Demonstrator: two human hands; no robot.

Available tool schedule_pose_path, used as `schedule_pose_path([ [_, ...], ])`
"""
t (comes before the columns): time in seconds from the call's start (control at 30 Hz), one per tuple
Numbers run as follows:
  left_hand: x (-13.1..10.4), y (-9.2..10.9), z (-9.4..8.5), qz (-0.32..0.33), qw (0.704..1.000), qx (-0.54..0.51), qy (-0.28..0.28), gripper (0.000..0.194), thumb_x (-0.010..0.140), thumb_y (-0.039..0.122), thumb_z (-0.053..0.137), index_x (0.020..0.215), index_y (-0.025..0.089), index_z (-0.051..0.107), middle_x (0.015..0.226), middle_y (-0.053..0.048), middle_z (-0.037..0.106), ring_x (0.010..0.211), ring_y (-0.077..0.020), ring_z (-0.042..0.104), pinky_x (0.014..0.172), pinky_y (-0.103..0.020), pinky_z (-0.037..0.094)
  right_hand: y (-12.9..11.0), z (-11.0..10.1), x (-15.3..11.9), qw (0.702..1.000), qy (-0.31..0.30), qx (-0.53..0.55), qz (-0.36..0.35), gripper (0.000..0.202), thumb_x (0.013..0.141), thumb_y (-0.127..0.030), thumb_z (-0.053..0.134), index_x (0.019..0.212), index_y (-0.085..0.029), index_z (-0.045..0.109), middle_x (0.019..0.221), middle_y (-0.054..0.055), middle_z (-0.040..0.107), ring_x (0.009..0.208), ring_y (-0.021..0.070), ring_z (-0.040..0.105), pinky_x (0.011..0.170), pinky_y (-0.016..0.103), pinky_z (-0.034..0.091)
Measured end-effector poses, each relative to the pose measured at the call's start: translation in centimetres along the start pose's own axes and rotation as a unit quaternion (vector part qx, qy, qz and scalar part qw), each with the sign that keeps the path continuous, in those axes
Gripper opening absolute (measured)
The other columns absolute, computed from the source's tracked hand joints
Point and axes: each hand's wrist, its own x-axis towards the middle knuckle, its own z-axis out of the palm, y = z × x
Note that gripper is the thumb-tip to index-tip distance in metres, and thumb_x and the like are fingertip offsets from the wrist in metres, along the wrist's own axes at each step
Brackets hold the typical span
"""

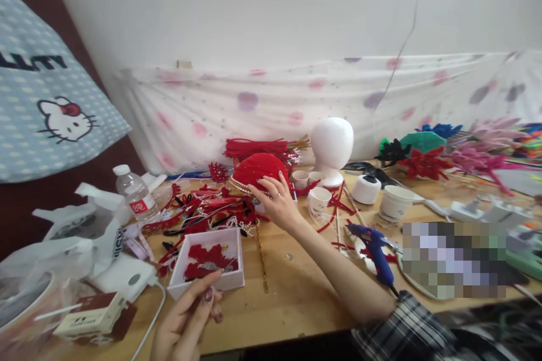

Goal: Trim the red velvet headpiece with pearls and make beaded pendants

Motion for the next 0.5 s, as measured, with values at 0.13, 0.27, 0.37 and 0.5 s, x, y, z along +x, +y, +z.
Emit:
schedule_pose_path([
  [0.13, 0.8, -1.1, 1.5, -0.04, 0.998, -0.015, -0.045, 0.047, 0.059, 0.039, 0.09, 0.098, 0.015, 0.08, 0.076, -0.008, 0.074, 0.062, -0.0158, 0.064, 0.061, -0.025, 0.057, -2.5, -2.4, -2.0, 0.997, -0.074, 0.022, -0.013, 0.047, 0.092, -0.005, 0.052, 0.134, -0.024, 0.06, 0.142, 0.013, 0.054, 0.134, 0.03, 0.04, 0.117, 0.062, 0.023],
  [0.27, 3.0, -2.8, 4.1, -0.038, 0.992, -0.109, -0.049, 0.048, 0.055, 0.027, 0.092, 0.1, 0.019, 0.078, 0.074, -0.001, 0.069, 0.066, -0.0114, 0.063, 0.063, -0.019, 0.056, -3.9, -4.1, -3.3, 0.989, -0.139, 0.052, -0.004, 0.028, 0.094, -0.011, 0.055, 0.116, -0.021, 0.069, 0.134, 0.012, 0.058, 0.122, 0.0273, 0.049, 0.109, 0.048, 0.038],
  [0.37, 4.2, -3.2, 6.5, -0.034, 0.987, -0.155, -0.03, 0.06, 0.052, 0.022, 0.093, 0.109, 0.023, 0.075, 0.078, 0.002, 0.067, 0.071, -0.0103, 0.066, 0.068, -0.017, 0.058, -4.0, -4.5, -3.8, 0.983, -0.165, 0.072, 0.027, 0.023, 0.093, -0.011, 0.056, 0.109, -0.017, 0.07, 0.139, 0.014, 0.054, 0.124, 0.0298, 0.048, 0.104, 0.046, 0.043],
  [0.5, 4.5, -2.7, 8.7, -0.051, 0.989, -0.134, -0.04, 0.067, 0.051, 0.024, 0.093, 0.115, 0.025, 0.073, 0.079, 0.001, 0.067, 0.073, -0.0108, 0.067, 0.071, -0.017, 0.059, -4.1, -5.8, -5.4, 0.972, -0.19, 0.111, 0.084, 0.019, 0.092, -0.007, 0.055, 0.102, -0.013, 0.069, 0.143, 0.019, 0.051, 0.122, 0.0325, 0.052, 0.096, 0.045, 0.048],
])
